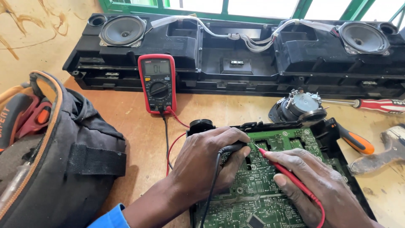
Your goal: Testing a circuit board using a digital multimeter to diagnose issues and cleaning it with a brush.
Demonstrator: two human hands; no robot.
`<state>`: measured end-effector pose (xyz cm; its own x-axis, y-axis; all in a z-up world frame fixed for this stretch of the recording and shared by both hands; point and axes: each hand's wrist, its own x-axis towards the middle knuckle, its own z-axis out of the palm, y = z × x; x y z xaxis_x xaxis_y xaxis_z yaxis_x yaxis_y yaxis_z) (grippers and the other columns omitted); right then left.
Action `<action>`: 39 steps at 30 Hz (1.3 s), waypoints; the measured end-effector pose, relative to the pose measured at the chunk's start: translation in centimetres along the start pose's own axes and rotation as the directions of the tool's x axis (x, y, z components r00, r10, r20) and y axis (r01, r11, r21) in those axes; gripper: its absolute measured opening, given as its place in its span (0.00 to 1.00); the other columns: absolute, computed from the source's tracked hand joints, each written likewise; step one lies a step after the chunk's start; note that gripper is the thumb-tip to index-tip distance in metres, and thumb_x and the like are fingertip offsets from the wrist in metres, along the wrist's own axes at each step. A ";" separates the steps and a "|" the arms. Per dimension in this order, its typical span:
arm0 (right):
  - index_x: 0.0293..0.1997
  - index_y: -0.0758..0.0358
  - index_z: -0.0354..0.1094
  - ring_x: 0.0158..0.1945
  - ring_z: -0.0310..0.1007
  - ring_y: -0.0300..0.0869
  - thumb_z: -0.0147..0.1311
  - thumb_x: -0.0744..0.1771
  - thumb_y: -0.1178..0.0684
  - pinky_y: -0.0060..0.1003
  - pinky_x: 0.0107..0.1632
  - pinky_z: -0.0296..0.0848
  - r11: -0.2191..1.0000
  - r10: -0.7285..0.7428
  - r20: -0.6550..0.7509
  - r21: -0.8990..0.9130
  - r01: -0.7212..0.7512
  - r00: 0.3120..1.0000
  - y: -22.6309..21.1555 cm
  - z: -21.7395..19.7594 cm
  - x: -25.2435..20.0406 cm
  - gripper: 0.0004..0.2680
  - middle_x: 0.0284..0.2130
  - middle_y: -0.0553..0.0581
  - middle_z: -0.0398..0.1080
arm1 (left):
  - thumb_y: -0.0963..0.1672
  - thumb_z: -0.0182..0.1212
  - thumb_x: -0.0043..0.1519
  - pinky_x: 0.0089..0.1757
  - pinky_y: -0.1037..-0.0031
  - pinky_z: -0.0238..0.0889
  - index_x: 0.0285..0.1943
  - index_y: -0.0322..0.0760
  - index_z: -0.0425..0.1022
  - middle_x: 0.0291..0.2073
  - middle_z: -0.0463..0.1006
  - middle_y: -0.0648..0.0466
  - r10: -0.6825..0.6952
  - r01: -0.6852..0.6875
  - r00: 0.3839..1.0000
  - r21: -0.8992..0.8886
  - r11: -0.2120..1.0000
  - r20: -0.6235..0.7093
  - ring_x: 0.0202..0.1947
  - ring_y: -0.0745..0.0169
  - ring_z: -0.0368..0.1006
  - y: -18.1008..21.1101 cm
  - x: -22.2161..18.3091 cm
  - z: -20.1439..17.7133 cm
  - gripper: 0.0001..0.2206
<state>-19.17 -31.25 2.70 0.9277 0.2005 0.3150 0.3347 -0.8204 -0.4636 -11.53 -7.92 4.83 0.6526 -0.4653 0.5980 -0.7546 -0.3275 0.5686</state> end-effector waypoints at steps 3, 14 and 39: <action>0.65 0.44 0.69 0.54 0.78 0.38 0.47 0.68 0.43 0.35 0.52 0.72 1.000 -0.001 0.014 0.015 0.001 1.000 0.1 0.0 0.0 0.17 0.51 0.46 0.77 | 0.42 0.60 0.59 0.31 0.69 0.69 0.41 0.41 0.77 0.32 0.84 0.57 0.001 -0.001 1.000 0.003 1.000 -0.007 0.28 0.57 0.81 -0.2 -0.1 0.2 0.05; 0.65 0.47 0.69 0.53 0.77 0.39 0.46 0.68 0.43 0.36 0.54 0.71 0.998 -0.053 0.013 0.017 0.053 0.999 0.1 -0.1 0.2 0.17 0.50 0.48 0.77 | 0.43 0.61 0.59 0.34 0.67 0.71 0.41 0.41 0.79 0.34 0.85 0.55 0.010 -0.010 0.999 -0.002 1.000 -0.042 0.32 0.54 0.83 -0.3 -0.1 0.3 0.05; 0.64 0.52 0.68 0.50 0.77 0.41 0.45 0.69 0.46 0.34 0.53 0.72 0.982 -0.185 -0.078 -0.062 0.180 0.980 -0.3 0.2 0.4 0.16 0.48 0.50 0.77 | 0.41 0.57 0.59 0.33 0.65 0.68 0.42 0.39 0.79 0.35 0.84 0.53 0.059 -0.058 0.997 -0.018 0.998 0.045 0.31 0.50 0.80 -0.1 -0.1 -0.1 0.06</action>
